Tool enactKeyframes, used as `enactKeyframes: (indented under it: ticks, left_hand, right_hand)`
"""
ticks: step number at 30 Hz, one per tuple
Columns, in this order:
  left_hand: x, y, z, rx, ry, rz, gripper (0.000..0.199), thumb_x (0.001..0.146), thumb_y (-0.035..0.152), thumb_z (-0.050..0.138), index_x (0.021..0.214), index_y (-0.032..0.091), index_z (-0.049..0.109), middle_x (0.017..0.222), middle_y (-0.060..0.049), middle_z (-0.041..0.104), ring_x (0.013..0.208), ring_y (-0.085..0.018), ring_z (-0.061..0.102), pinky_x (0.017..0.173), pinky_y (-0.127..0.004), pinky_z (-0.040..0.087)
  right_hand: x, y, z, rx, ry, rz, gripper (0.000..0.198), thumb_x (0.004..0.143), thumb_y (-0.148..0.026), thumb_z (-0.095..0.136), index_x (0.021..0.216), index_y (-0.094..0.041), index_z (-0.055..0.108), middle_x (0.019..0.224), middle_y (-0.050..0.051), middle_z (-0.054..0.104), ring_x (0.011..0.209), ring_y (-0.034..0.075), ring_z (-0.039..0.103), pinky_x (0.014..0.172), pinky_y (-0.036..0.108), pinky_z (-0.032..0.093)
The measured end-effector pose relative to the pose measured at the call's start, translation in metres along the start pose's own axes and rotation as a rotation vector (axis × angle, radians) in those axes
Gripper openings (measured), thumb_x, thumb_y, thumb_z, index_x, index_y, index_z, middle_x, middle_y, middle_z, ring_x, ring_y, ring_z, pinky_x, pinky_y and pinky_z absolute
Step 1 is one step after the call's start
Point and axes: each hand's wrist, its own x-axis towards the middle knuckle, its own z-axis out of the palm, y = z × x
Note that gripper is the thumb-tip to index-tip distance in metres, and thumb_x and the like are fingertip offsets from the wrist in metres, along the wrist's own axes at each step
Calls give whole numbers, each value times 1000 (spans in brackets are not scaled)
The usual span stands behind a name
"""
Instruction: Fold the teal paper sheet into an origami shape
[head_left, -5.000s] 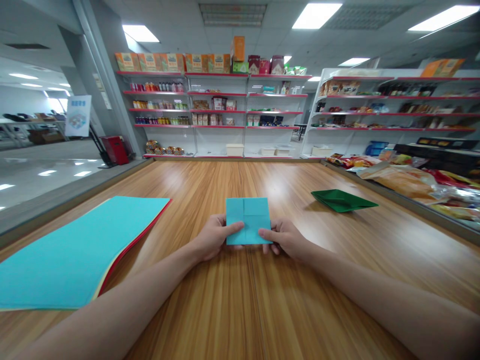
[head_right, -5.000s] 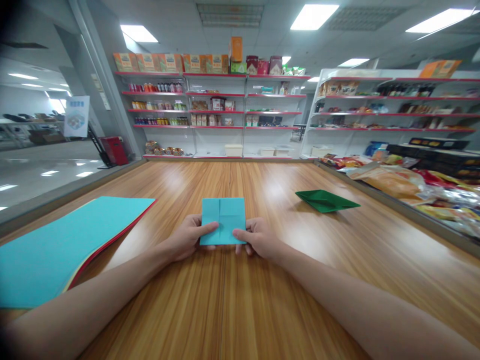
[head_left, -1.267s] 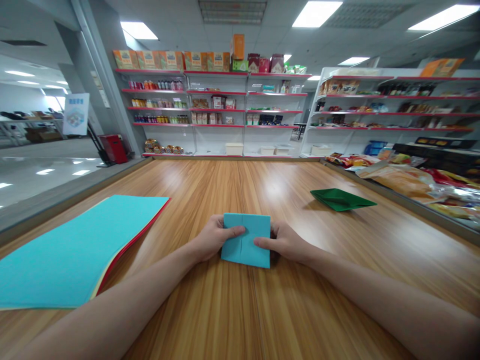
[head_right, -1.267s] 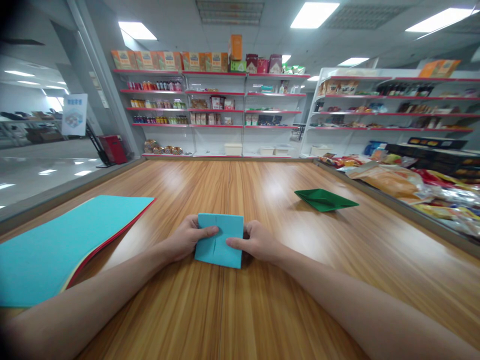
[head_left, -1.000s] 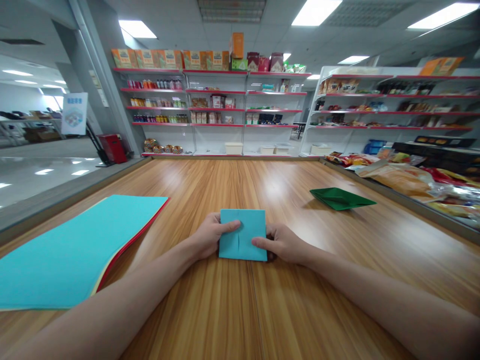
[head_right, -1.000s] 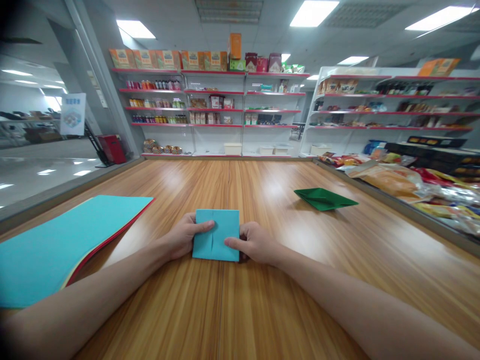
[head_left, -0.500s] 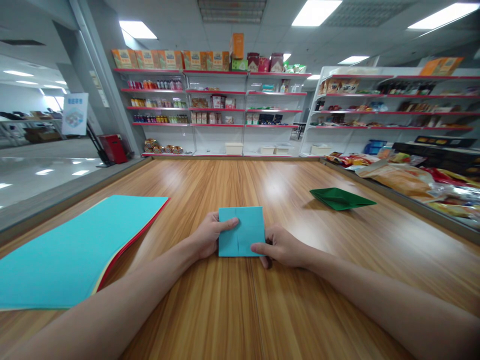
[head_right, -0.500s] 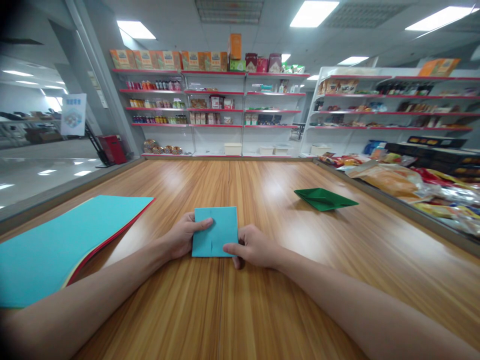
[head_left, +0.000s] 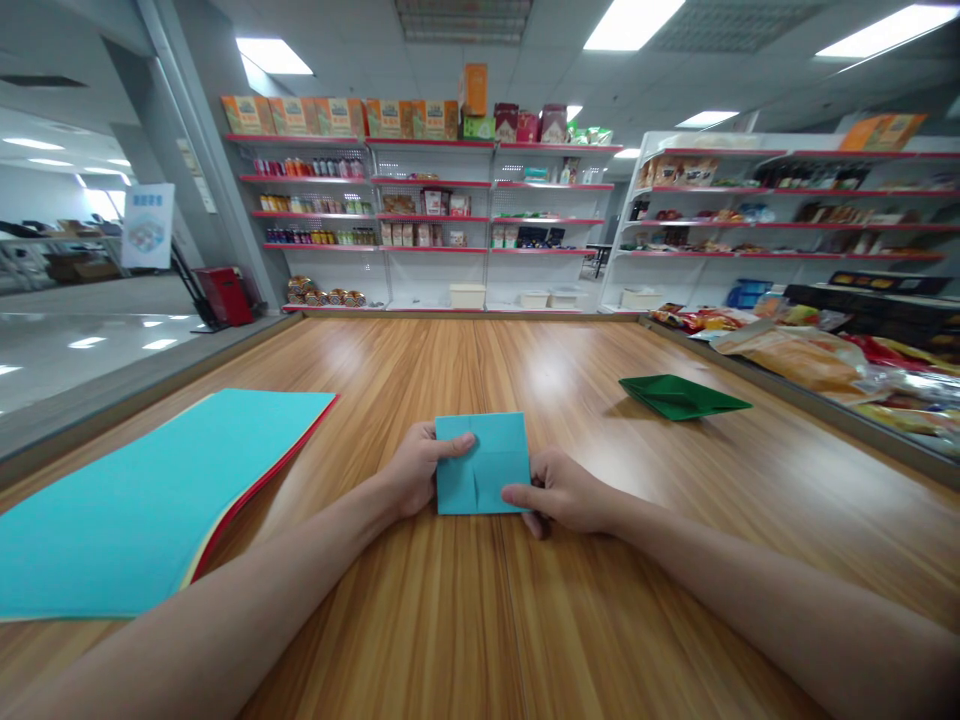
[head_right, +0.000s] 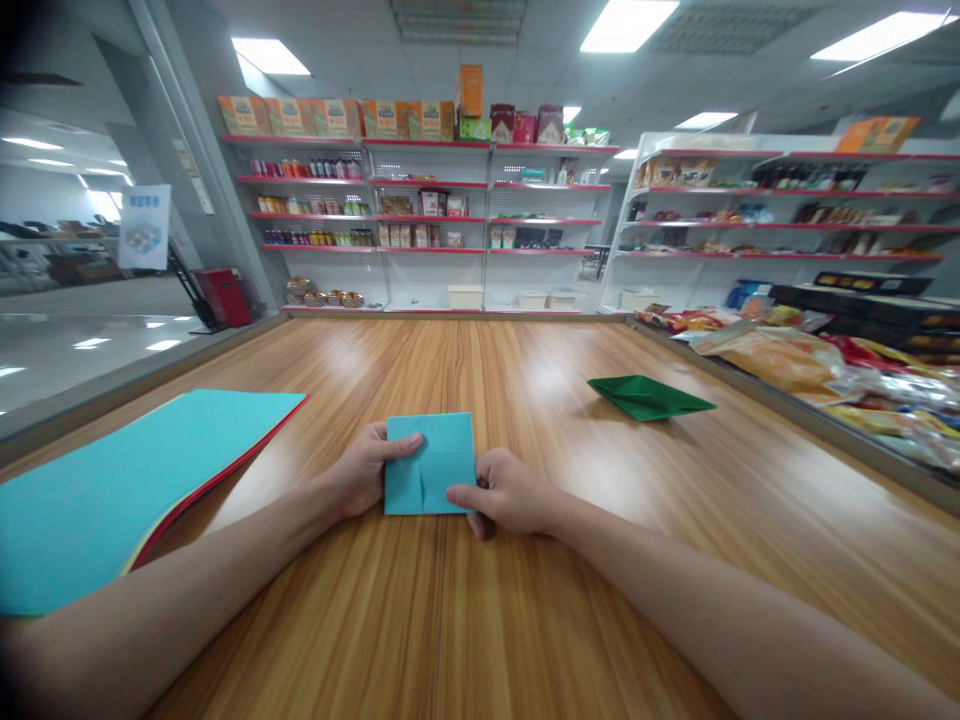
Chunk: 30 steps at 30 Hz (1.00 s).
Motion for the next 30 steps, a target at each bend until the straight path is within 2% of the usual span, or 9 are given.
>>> enactKeyframes:
  ticks: [6, 10, 13, 17, 19, 24, 30]
  left_hand:
    - [0, 4, 4, 1, 22, -68, 31, 70, 33, 74, 84, 6, 68, 77, -14, 71, 67, -23, 67, 71, -39, 54]
    - [0, 1, 4, 63, 88, -2, 31, 71, 37, 73, 80, 8, 67, 68, -8, 68, 60, -18, 63, 62, -33, 53]
    - [-2, -3, 2, 221, 91, 94, 33, 71, 41, 72, 69, 9, 62, 57, -2, 61, 49, -11, 55, 49, -23, 46]
    - [-5, -5, 1, 449, 46, 123, 40, 75, 47, 67, 63, 10, 57, 53, 1, 53, 44, -7, 45, 41, -19, 36]
    - [-6, -5, 1, 484, 36, 113, 42, 76, 49, 64, 63, 10, 56, 53, 1, 52, 44, -7, 45, 42, -19, 36]
    - [-8, -2, 3, 451, -57, 14, 41, 75, 49, 64, 66, 10, 58, 57, -1, 56, 48, -9, 50, 47, -21, 41]
    - [-8, -3, 3, 476, -79, 14, 39, 74, 47, 64, 59, 12, 53, 53, 1, 52, 44, -8, 45, 43, -20, 37]
  right_hand:
    - [-1, -3, 0, 13, -34, -20, 51, 89, -44, 49, 51, -12, 60, 49, 4, 60, 46, 9, 53, 51, 19, 41]
    - [-2, -3, 1, 55, -20, 6, 49, 85, -48, 52, 52, -12, 57, 48, 3, 58, 43, 9, 52, 45, 19, 40]
    - [0, 0, 3, 145, 61, 56, 48, 80, -55, 55, 59, -13, 56, 47, 1, 57, 39, 9, 51, 37, 18, 36]
    - [5, 4, 2, 233, 203, 84, 55, 77, -63, 53, 55, -13, 53, 44, 1, 54, 37, 10, 51, 33, 17, 34]
    - [6, 5, 0, 273, 185, 77, 56, 77, -63, 54, 52, -13, 53, 43, 2, 54, 36, 9, 50, 33, 17, 33]
    - [3, 6, -4, 304, 41, 48, 53, 77, -57, 58, 53, -10, 58, 46, 3, 57, 37, 6, 48, 36, 17, 32]
    - [2, 4, -4, 242, 62, 27, 46, 78, -54, 59, 61, -11, 59, 48, 1, 56, 39, 8, 49, 36, 17, 33]
